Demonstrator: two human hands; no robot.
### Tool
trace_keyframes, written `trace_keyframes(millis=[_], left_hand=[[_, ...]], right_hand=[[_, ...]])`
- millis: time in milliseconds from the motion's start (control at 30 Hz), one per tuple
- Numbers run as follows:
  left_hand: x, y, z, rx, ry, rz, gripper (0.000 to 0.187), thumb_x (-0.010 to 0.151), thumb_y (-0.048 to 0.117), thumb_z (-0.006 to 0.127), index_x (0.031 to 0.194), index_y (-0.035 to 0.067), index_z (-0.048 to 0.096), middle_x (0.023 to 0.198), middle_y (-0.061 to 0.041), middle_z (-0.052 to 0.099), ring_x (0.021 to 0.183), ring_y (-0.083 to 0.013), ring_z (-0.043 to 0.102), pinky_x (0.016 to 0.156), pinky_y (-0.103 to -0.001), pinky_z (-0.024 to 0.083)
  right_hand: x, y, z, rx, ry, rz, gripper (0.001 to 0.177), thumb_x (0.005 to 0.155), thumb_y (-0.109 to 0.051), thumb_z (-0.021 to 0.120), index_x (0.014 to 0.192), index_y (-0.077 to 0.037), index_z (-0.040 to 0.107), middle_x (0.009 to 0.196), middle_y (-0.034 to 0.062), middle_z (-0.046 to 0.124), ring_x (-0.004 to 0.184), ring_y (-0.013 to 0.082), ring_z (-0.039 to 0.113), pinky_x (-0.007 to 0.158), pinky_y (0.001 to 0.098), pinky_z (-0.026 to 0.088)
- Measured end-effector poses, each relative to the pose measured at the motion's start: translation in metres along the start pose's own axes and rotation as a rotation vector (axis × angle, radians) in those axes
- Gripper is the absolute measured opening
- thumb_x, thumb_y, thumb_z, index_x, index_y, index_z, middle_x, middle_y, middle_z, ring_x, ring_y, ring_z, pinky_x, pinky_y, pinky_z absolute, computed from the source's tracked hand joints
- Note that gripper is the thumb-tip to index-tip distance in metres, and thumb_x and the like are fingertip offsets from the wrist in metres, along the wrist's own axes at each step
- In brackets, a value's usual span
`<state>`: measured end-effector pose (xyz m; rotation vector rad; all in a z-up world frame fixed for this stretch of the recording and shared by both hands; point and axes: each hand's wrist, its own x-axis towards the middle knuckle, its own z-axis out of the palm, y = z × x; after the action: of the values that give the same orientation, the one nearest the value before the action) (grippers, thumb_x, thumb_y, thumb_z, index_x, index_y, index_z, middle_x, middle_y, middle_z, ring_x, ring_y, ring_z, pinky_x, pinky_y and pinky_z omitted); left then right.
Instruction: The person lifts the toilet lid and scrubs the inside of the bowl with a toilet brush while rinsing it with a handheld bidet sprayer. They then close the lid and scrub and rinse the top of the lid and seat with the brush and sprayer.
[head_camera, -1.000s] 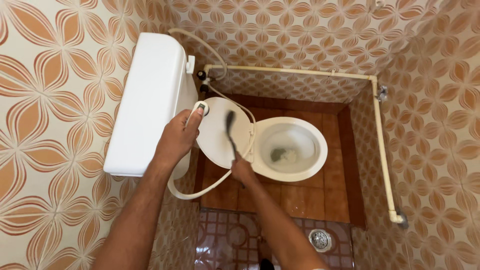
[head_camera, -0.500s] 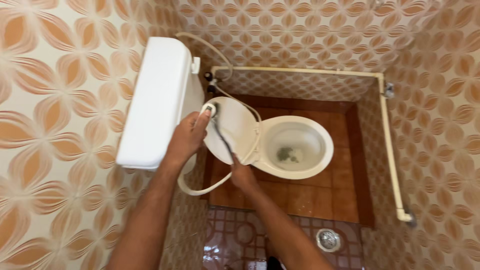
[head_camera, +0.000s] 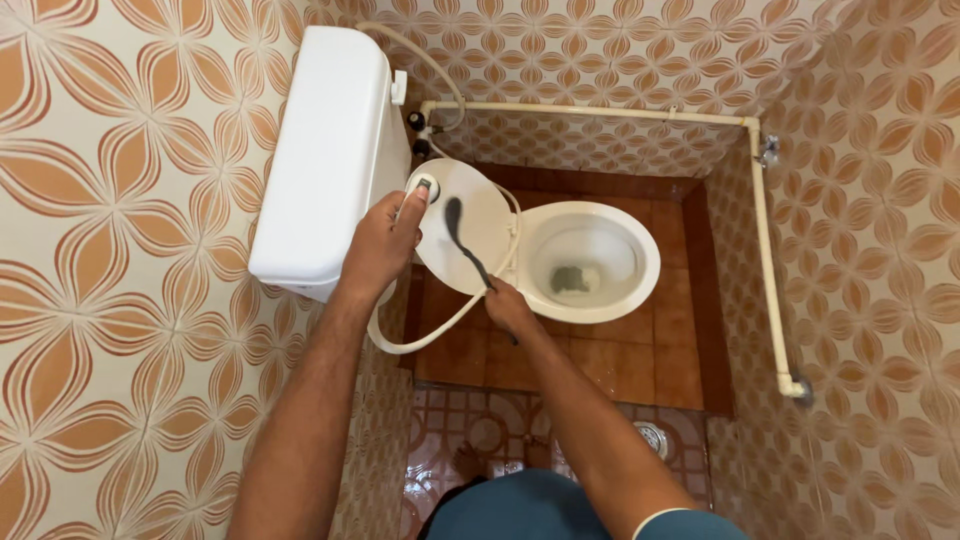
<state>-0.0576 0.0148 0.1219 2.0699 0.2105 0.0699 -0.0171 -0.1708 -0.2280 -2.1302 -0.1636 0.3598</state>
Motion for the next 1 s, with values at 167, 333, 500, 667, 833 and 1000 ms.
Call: trace_keyframes(millis=[167,333,500,667,833,1000], left_hand=[[-0.005,-0.003,-0.010,-0.067,-0.022,-0.020,0.053,0.099,0.054,0.052,0.094,0.004,0.067,0.063,-0.004,0.058,0.056,-0.0142,0.054,0.054,-0.033,0.045],[-0.007,-0.009,-0.019,-0.024,-0.022,0.027,0.054,0.099,0.055,0.052,0.093,0.004,0.068,0.063,-0.004,0.061,0.058,-0.0138,0.058,0.056,-0.032,0.047],[-0.003,-0.016,-0.020,-0.001,-0.057,0.010,0.058,0.102,0.055,0.051,0.091,0.001,0.068,0.066,-0.006,0.062,0.061,-0.0162,0.060,0.059,-0.034,0.048],[0.005,-0.023,-0.023,0.076,-0.041,0.098,0.057,0.100,0.056,0.051,0.098,0.002,0.069,0.075,-0.014,0.068,0.071,-0.0249,0.067,0.068,-0.039,0.052],[0.021,-0.044,-0.013,0.065,-0.025,0.146,0.062,0.098,0.060,0.049,0.101,0.002,0.070,0.088,-0.022,0.072,0.084,-0.0375,0.071,0.078,-0.046,0.053],[0.034,-0.049,0.001,0.052,-0.033,0.116,0.065,0.096,0.063,0.047,0.103,0.003,0.071,0.094,-0.026,0.073,0.092,-0.0436,0.070,0.082,-0.051,0.052]], right_hand=[[-0.015,-0.007,0.019,0.025,0.036,0.033,0.050,0.098,-0.024,0.049,0.146,-0.013,0.054,0.134,0.0262,0.062,0.126,0.0411,0.059,0.108,0.0425,0.046],[-0.026,-0.051,0.030,-0.013,0.016,0.181,0.052,0.100,-0.026,0.047,0.151,-0.015,0.050,0.128,0.0300,0.064,0.120,0.0437,0.062,0.105,0.0446,0.048],[-0.038,-0.083,0.021,-0.014,0.068,0.178,0.052,0.101,-0.027,0.045,0.152,-0.017,0.047,0.124,0.0298,0.066,0.113,0.0448,0.065,0.099,0.0463,0.052],[-0.045,-0.084,0.030,0.017,0.018,0.236,0.054,0.099,-0.028,0.049,0.153,-0.020,0.046,0.117,0.0309,0.067,0.110,0.0465,0.065,0.097,0.0481,0.052],[-0.030,-0.054,0.039,-0.100,0.164,0.046,0.050,0.100,-0.026,0.052,0.147,-0.010,0.053,0.121,0.0302,0.068,0.115,0.0457,0.065,0.100,0.0467,0.052],[-0.005,-0.054,0.034,-0.070,0.058,0.061,0.054,0.097,-0.030,0.054,0.149,-0.014,0.050,0.127,0.0275,0.063,0.120,0.0425,0.060,0.104,0.0440,0.046]])
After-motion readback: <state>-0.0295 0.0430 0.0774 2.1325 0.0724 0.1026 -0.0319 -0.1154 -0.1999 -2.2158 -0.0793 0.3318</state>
